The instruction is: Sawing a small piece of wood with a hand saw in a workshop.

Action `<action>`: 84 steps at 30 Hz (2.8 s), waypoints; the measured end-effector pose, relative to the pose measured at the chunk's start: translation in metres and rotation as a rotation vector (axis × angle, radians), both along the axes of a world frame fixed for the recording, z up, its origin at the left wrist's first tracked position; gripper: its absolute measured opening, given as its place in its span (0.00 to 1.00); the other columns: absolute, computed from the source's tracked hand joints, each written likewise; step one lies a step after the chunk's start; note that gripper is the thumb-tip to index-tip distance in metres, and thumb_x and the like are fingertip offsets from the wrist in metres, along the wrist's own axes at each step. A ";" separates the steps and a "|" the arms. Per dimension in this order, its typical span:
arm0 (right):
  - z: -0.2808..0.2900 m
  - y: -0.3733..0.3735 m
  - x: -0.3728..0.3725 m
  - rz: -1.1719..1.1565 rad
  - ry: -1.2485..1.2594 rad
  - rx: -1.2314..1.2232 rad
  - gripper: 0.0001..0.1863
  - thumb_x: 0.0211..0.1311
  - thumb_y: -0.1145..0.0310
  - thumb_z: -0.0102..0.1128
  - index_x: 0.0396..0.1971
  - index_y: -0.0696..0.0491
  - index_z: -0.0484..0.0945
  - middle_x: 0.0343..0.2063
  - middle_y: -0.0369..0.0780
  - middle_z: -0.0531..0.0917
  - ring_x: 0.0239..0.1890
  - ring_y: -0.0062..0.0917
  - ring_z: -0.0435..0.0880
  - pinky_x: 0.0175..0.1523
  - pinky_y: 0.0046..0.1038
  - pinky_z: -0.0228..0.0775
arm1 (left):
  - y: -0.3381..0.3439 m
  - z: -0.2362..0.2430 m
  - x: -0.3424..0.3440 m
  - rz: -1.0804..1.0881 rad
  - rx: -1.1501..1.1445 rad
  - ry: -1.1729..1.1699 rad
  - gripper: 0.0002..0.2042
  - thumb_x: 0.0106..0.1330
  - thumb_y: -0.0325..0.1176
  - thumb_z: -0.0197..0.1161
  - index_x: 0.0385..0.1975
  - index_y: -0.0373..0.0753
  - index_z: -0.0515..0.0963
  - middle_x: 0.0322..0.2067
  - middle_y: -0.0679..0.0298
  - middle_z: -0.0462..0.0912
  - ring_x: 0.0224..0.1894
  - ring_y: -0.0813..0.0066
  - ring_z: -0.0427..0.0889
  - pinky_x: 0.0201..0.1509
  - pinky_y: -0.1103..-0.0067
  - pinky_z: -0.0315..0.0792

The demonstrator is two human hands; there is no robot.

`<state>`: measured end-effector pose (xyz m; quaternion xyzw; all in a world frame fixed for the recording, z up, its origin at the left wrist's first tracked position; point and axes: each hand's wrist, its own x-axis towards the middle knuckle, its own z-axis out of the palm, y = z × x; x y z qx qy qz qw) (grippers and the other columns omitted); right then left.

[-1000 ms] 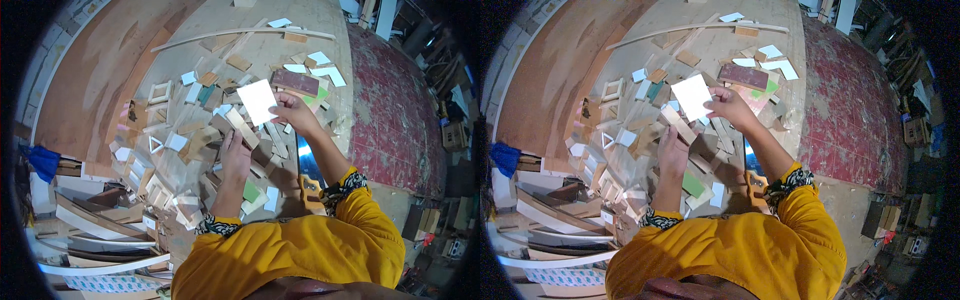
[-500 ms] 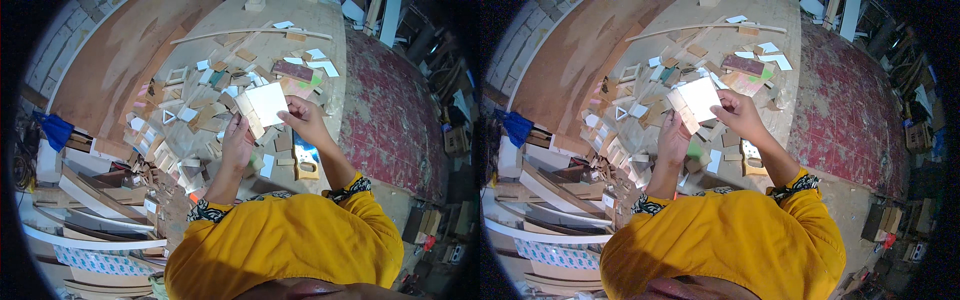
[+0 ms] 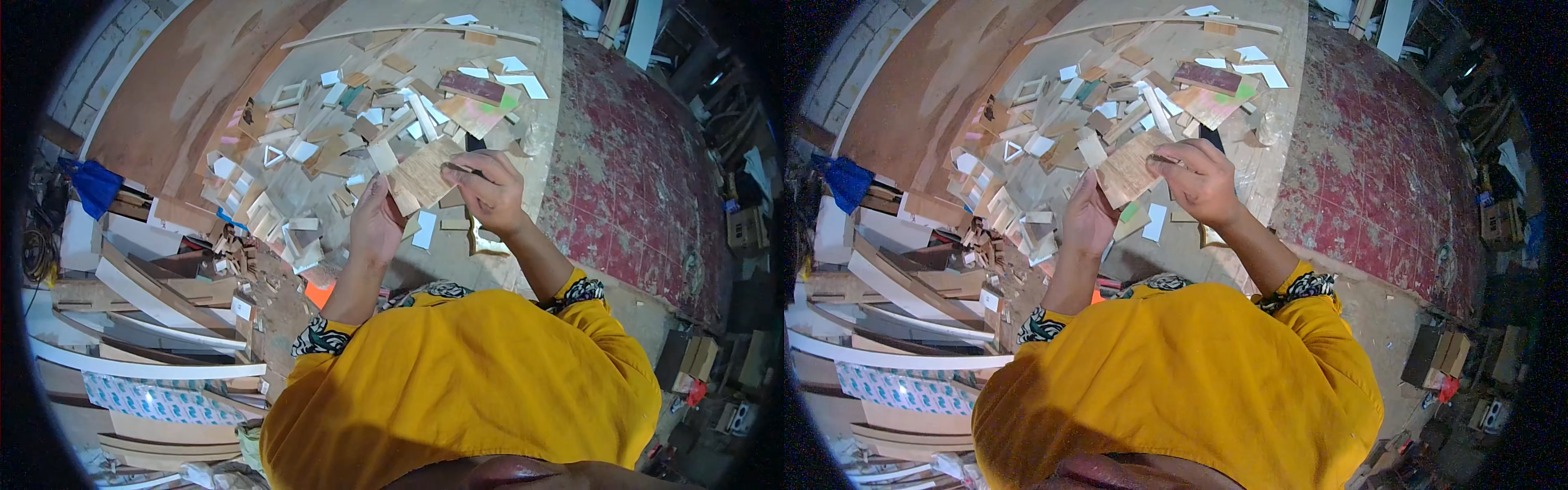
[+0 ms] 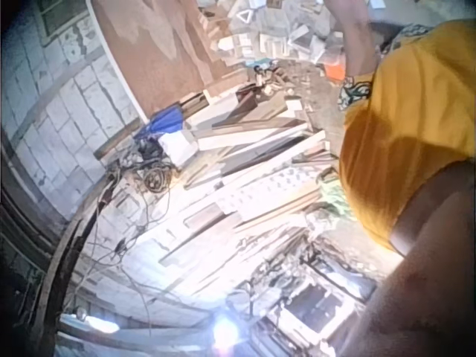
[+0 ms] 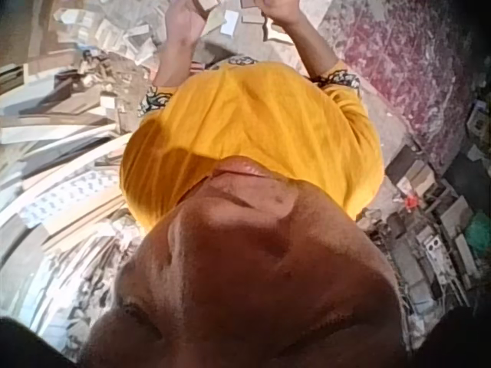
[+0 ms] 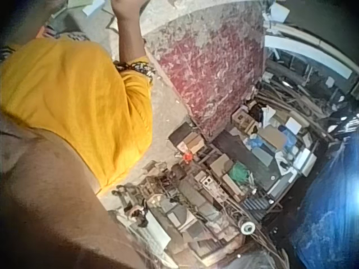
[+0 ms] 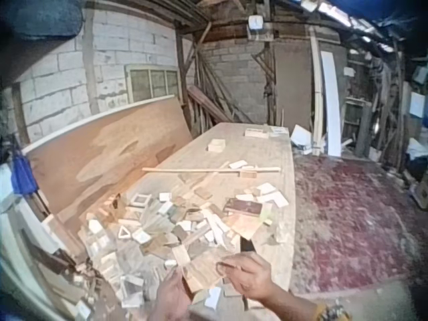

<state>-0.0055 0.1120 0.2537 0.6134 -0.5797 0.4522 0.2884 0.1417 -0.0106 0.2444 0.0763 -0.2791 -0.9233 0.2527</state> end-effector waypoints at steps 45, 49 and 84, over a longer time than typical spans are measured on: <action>-0.160 0.081 0.014 0.427 -2.015 0.254 0.07 0.56 0.74 0.55 0.34 0.52 0.68 0.27 0.36 0.76 0.27 0.22 0.80 0.34 0.23 0.74 | 0.008 -0.169 -0.002 -0.322 -0.743 -1.073 0.16 0.62 0.31 0.46 0.49 0.39 0.72 0.32 0.57 0.79 0.33 0.62 0.79 0.40 0.73 0.73; -0.162 0.081 0.018 0.341 -2.115 0.252 0.07 0.55 0.75 0.55 0.33 0.52 0.68 0.26 0.36 0.76 0.27 0.22 0.80 0.34 0.22 0.74 | 0.004 -0.174 0.007 -0.181 -0.120 -0.531 0.16 0.69 0.33 0.42 0.52 0.34 0.65 0.40 0.59 0.74 0.41 0.70 0.74 0.40 0.77 0.73; -0.196 0.094 0.109 -0.581 -0.594 1.018 0.36 0.34 0.53 0.70 0.48 0.50 0.70 0.46 0.42 0.73 0.51 0.38 0.70 0.50 0.39 0.66 | 0.032 -0.202 0.077 -0.231 -0.261 -0.866 0.22 0.56 0.25 0.60 0.50 0.41 0.61 0.37 0.64 0.73 0.38 0.73 0.74 0.38 0.75 0.71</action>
